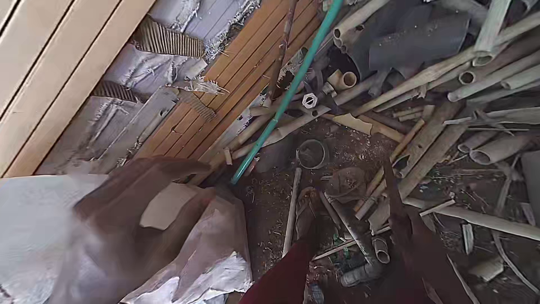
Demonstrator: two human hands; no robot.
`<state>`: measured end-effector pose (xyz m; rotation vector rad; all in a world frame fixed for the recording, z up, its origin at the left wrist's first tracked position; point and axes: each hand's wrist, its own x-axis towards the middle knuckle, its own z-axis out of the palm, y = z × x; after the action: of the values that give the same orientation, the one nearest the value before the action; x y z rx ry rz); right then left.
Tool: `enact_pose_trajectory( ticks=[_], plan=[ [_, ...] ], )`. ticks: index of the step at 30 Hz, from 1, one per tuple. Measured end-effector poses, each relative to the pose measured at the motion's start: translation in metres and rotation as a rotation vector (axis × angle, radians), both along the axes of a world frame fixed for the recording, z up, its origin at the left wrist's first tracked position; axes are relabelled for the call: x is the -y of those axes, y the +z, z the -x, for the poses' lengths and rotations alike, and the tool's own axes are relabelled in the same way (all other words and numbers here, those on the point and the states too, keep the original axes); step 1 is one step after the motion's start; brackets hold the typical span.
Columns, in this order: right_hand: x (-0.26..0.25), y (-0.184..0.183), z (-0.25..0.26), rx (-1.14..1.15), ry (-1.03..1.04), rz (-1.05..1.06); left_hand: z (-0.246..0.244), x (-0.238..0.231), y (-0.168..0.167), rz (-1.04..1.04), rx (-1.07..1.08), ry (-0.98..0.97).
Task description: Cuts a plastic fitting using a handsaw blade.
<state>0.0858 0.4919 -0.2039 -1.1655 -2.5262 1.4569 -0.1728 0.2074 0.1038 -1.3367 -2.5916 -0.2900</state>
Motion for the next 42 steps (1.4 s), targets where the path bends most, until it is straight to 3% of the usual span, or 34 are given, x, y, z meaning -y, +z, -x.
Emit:
enact_pose_trajectory(
  ticks=[4,7,10,12,14,18,21,24,27,31,35,37,40,42],
  plan=[
    [-0.013,-0.003,-0.001,-0.164,-0.113,0.125,0.047,-0.082,-0.148,0.33,0.315,-0.046],
    [-0.021,0.004,0.0,-0.359,-0.452,0.54,0.043,-0.13,-0.249,0.56,0.577,0.004],
    [-0.028,0.006,0.003,-0.324,-0.714,0.64,0.029,-0.153,-0.331,0.543,0.668,0.185],
    [-0.025,0.003,0.003,-0.288,-0.723,0.639,0.025,-0.147,-0.36,0.359,0.667,0.276],
    [-0.023,0.001,0.003,-0.292,-0.698,0.635,0.023,-0.138,-0.359,0.036,0.796,0.339],
    [-0.006,0.016,0.015,-0.288,-0.611,0.612,0.012,-0.114,-0.324,-0.789,1.516,0.536],
    [0.013,0.029,0.029,-0.445,-0.416,0.301,0.008,-0.109,-0.315,-1.055,1.766,0.643],
    [0.018,0.035,0.035,-0.667,-0.227,-0.127,0.002,-0.116,-0.319,-1.095,1.779,0.735],
    [0.028,0.021,0.037,-0.599,-0.057,-0.278,0.0,-0.128,-0.325,-1.088,1.783,0.807],
    [0.032,0.01,0.045,-0.003,0.355,0.007,-0.001,-0.142,-0.326,-1.041,1.919,0.848],
    [0.036,0.007,0.043,-0.35,0.063,-0.16,-0.001,-0.14,-0.329,-0.97,1.931,0.814],
    [0.031,0.003,0.045,-0.4,0.064,-0.189,-0.001,-0.138,-0.334,-0.899,1.947,0.799],
    [0.021,-0.003,0.052,-0.016,0.264,0.029,-0.008,-0.142,-0.334,-0.824,1.919,0.857],
    [0.017,-0.003,0.054,0.101,0.23,0.122,-0.013,-0.147,-0.334,-0.828,1.816,0.859]
  ],
)
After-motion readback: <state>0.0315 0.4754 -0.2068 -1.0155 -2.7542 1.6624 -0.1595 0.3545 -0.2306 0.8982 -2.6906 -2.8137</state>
